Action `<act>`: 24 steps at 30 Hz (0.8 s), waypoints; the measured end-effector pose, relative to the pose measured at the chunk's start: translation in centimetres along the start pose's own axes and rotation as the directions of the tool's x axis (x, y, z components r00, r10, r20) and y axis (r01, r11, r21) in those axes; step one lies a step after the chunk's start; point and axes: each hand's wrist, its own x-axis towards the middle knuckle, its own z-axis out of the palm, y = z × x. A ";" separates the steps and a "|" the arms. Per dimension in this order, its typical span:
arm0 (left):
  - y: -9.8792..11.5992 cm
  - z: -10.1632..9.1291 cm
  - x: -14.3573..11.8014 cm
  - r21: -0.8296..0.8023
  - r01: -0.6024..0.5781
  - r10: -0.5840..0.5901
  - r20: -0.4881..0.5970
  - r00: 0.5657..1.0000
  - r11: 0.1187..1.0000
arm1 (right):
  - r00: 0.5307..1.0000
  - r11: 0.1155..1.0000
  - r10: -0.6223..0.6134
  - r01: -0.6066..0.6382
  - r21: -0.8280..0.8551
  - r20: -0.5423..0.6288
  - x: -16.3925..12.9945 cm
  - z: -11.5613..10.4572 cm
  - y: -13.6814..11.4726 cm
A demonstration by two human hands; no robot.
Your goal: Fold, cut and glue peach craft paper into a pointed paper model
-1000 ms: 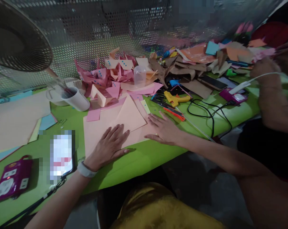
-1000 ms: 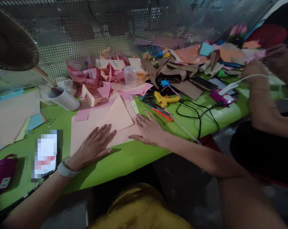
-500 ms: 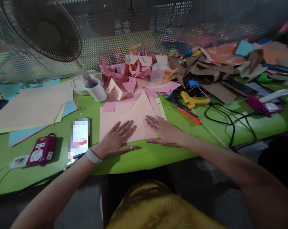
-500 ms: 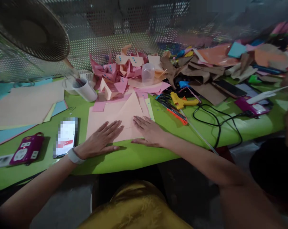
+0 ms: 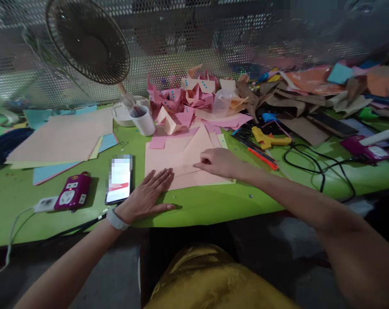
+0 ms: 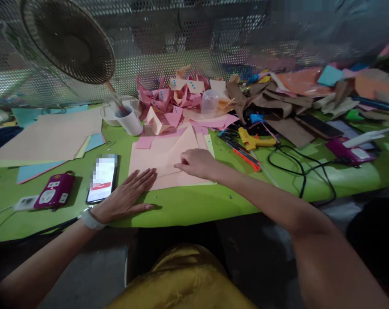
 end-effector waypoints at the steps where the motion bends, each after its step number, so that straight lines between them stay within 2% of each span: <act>1: 0.0 0.0 0.0 0.002 0.000 0.000 -0.001 1.000 1.000 | 0.995 0.994 0.031 -0.041 0.098 0.098 1.2 -0.1 -0.9; 3: 0.0 0.0 0.1 0.003 -0.002 0.002 -0.006 1.000 1.000 | 0.936 0.940 -0.009 -0.112 0.322 0.352 3.6 0.4 -2.2; 5: -0.1 0.0 0.1 0.001 -0.009 0.009 -0.007 1.000 1.000 | 0.899 0.900 -0.019 -0.175 0.399 0.438 5.4 1.2 -2.8; 7: -0.2 0.1 0.0 -0.001 -0.009 0.009 0.003 1.000 1.000 | 0.871 0.891 -0.012 -0.214 0.401 0.492 6.3 1.9 -2.8; 12: -0.2 0.0 0.0 -0.010 -0.004 0.004 0.018 1.000 1.000 | 0.838 0.880 0.033 -0.282 0.383 0.544 5.7 1.7 -0.7; 16: -0.2 -0.2 0.0 -0.023 -0.013 0.013 -0.003 1.000 1.000 | 0.821 0.840 0.082 -0.361 0.404 0.565 4.2 1.1 2.5; 20: -0.3 -0.1 0.1 -0.008 -0.030 0.030 -0.016 0.999 1.000 | 0.774 0.813 0.183 -0.466 0.349 0.606 2.6 0.2 6.2; 24: -0.3 -0.1 0.2 0.013 -0.032 0.032 -0.003 0.999 0.999 | 0.784 0.812 0.246 -0.488 0.321 0.570 0.5 -1.5 8.9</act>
